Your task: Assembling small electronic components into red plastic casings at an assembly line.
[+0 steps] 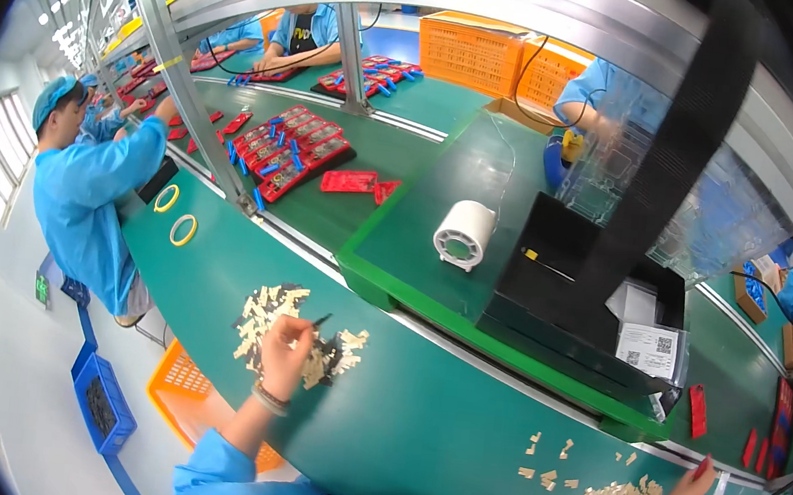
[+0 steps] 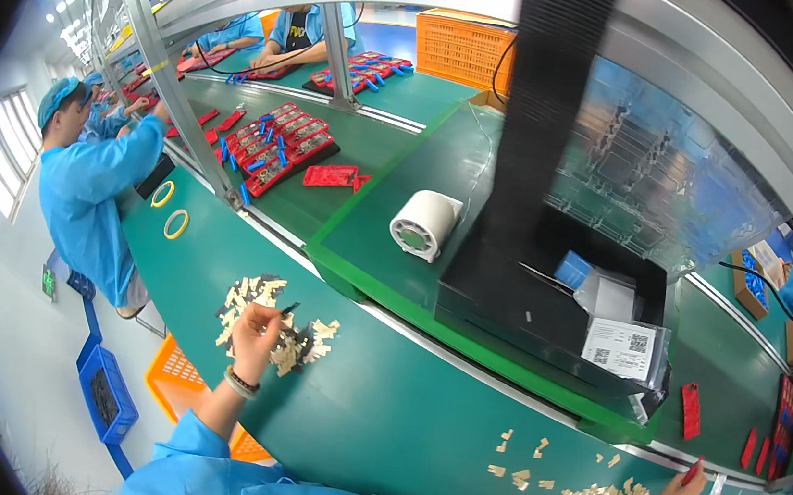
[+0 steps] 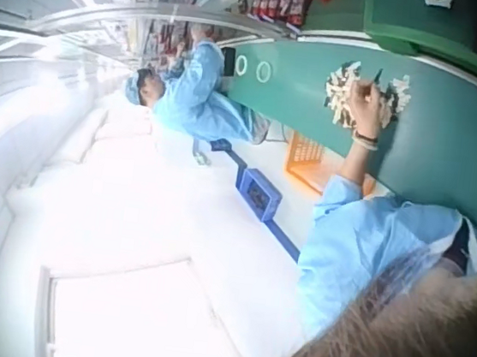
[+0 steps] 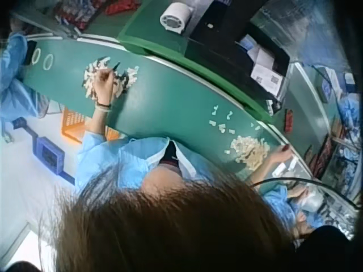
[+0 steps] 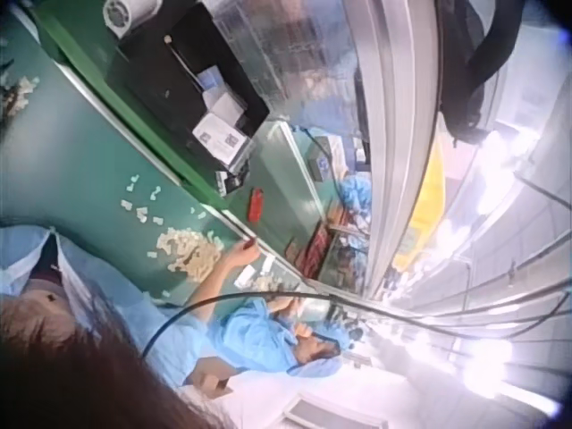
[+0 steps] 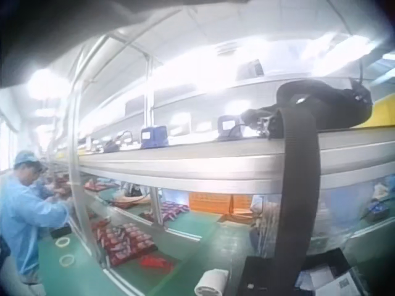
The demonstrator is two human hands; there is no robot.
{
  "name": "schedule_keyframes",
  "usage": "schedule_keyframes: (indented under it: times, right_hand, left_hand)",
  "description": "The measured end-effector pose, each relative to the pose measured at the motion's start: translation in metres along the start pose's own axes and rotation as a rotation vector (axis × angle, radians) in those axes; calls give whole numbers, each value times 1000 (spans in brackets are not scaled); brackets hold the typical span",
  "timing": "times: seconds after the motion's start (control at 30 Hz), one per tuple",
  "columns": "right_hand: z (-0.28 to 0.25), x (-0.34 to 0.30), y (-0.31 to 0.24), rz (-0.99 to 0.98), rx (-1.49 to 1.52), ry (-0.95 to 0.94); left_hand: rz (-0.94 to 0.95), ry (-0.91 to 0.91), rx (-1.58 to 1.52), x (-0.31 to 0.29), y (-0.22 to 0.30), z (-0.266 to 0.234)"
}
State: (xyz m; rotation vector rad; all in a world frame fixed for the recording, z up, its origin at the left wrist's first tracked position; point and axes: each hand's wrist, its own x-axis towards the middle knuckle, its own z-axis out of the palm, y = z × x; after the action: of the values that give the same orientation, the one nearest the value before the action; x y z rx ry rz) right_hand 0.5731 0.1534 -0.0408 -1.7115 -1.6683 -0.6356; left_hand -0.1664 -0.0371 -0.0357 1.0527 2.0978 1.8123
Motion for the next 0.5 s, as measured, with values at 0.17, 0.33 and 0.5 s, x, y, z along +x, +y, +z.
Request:
schedule_keyframes:
  times: [0.17,0.33,0.5]
  right_hand:
    - [-71,-85,-176,-398,360,106]
    - [-104,-103,-337,-765,680,-379]
    - [-85,-75,-381,-644,948,-858]
  left_hand:
    - [-313,-355,-518,-15,45,49]
    - [-351,-733,-703,-43,68,102]
    - [233,-669,-301,-56,78,110]
